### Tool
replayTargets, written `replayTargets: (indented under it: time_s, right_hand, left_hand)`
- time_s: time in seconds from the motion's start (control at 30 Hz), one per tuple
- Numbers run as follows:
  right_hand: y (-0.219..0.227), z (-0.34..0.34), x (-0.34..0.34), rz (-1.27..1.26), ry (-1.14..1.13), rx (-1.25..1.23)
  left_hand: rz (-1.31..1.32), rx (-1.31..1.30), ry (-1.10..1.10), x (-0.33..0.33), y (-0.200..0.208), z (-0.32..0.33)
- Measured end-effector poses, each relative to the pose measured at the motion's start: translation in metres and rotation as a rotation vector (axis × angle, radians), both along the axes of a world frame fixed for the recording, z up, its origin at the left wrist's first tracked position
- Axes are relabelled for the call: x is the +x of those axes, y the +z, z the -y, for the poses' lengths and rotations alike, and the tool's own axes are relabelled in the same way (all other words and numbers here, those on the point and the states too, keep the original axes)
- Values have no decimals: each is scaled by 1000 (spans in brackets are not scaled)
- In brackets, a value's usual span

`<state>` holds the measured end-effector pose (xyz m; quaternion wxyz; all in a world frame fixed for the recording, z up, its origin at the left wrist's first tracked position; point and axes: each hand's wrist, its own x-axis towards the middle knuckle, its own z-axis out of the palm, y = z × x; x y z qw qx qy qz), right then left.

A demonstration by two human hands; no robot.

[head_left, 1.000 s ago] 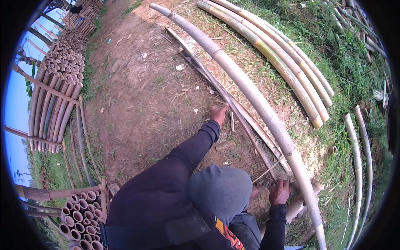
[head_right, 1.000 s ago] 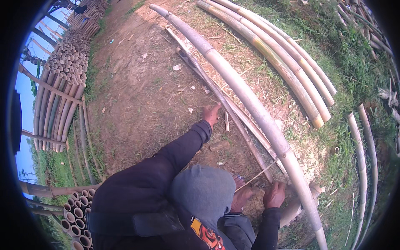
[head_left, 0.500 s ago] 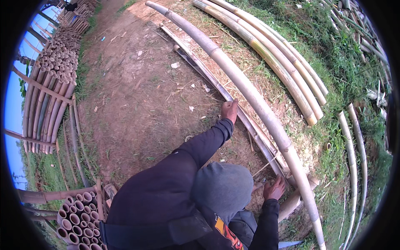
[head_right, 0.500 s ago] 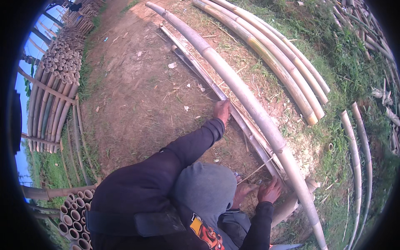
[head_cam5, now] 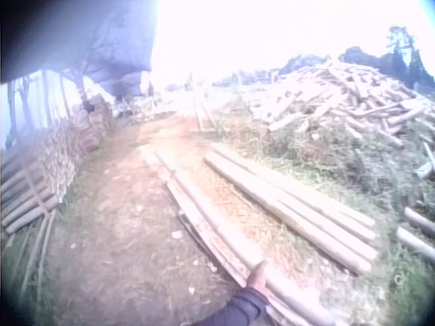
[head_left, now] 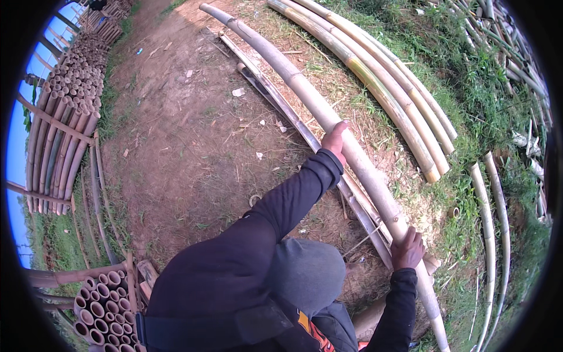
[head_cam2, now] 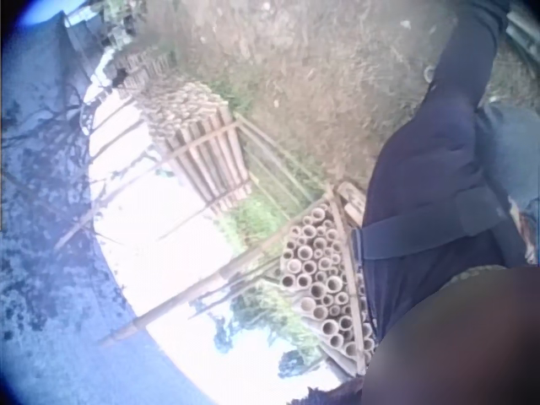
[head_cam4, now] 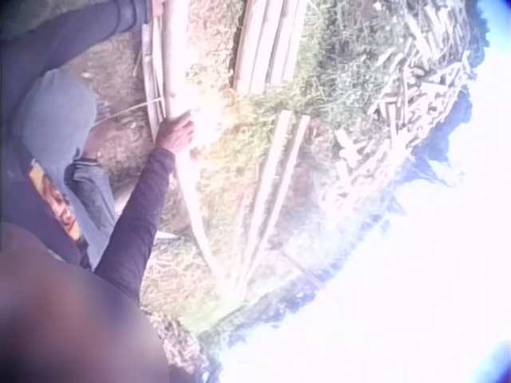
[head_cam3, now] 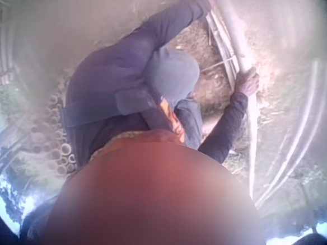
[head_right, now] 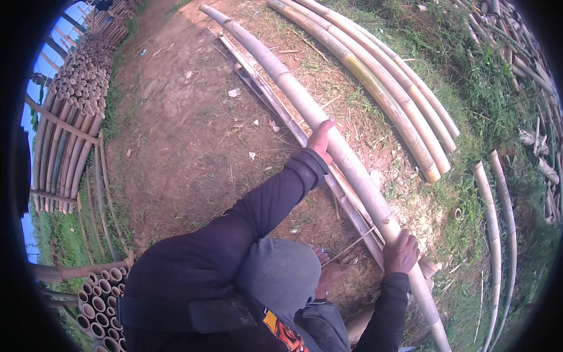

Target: The person sits on the ground and uses a hand saw to cut long bamboo poles into shorter sections. They repeatedly position the bamboo, saw through it, and set the cut pieces aside.

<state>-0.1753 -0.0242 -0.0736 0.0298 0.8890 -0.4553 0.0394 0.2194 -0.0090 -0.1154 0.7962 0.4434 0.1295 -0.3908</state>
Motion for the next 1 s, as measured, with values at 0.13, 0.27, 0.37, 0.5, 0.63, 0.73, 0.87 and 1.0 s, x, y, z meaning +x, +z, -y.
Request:
replayTargets:
  time_s: [0.13, 0.27, 0.37, 0.5, 0.63, 0.73, 0.87, 1.0]
  right_hand:
    - [2, 44, -19, 28, 123, 675]
    - [-3, 89, -14, 5, 149, 1223]
    - [-6, 82, -8, -25, 7, 1213]
    - [-8, 21, -17, 38, 126, 388]
    - [-4, 4, -6, 101, 174, 217]
    - [3, 23, 4, -44, 143, 574]
    - [16, 22, 5, -94, 73, 586]
    - [6, -27, -1, 184, 146, -8]
  left_hand:
    - [-112, 208, -78, 1, -11, -16]
    - [-198, -163, -64, 11, -36, -58]
    - [-102, -160, -81, 18, -56, -62]
    - [-11, 34, 66, 17, -63, -42]
    - [-78, 260, -66, 31, -52, -63]
    - [-76, 234, -169, 56, -46, -74]
    - [-19, 198, -282, 72, -52, -69]
    - [34, 250, -182, 71, -56, -74]
